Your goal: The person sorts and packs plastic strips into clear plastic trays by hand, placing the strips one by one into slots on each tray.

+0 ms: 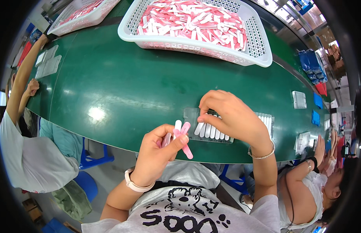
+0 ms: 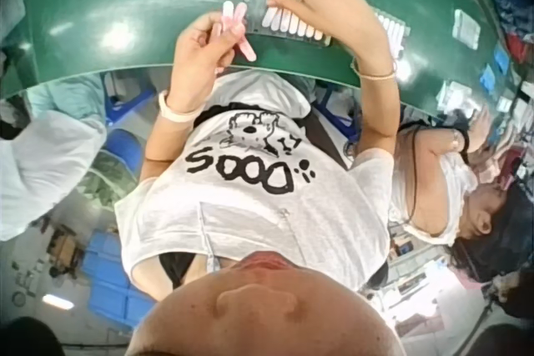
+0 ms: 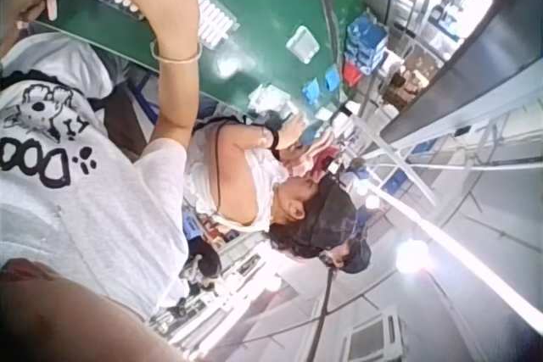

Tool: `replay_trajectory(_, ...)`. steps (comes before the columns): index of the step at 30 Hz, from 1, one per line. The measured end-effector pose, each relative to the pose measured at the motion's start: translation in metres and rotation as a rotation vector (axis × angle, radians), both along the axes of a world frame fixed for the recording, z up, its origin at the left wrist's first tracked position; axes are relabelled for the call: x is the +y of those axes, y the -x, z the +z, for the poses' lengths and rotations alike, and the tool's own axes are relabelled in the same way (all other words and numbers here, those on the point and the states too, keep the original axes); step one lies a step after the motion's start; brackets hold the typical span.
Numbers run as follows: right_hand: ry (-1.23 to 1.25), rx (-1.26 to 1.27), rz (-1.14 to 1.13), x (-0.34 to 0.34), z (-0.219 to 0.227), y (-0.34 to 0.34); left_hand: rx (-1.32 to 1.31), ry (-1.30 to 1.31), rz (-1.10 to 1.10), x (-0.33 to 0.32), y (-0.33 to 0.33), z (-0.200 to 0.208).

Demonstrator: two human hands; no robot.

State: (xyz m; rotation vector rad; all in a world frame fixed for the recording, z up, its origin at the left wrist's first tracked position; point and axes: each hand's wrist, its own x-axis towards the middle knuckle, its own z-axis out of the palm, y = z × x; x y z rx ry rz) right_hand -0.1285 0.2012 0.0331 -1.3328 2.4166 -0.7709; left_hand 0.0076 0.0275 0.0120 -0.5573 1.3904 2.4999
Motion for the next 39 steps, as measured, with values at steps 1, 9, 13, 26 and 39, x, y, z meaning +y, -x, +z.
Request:
replay_trajectory(1,0.004,-0.002,0.009,-0.004,0.001,0.002,0.021,0.058,0.003,-0.002,-0.002,0.001)
replay_trajectory(9,-0.004,-0.136,-0.140,-0.006,-0.006,0.006,0.094,0.116,-0.021,-0.004,-0.007,-0.006)
replay_trajectory(13,-0.041,-0.054,-0.136,-0.005,-0.005,0.004,0.083,-0.006,0.023,0.002,-0.004,0.004)
replay_trajectory(26,0.506,0.646,0.222,-0.001,-0.001,-0.054,0.031,-0.033,0.047,0.003,-0.003,0.002)
replay_trajectory(39,0.612,0.064,-0.073,0.005,0.011,-0.062,-0.011,-0.055,0.035,-0.008,-0.006,0.001)
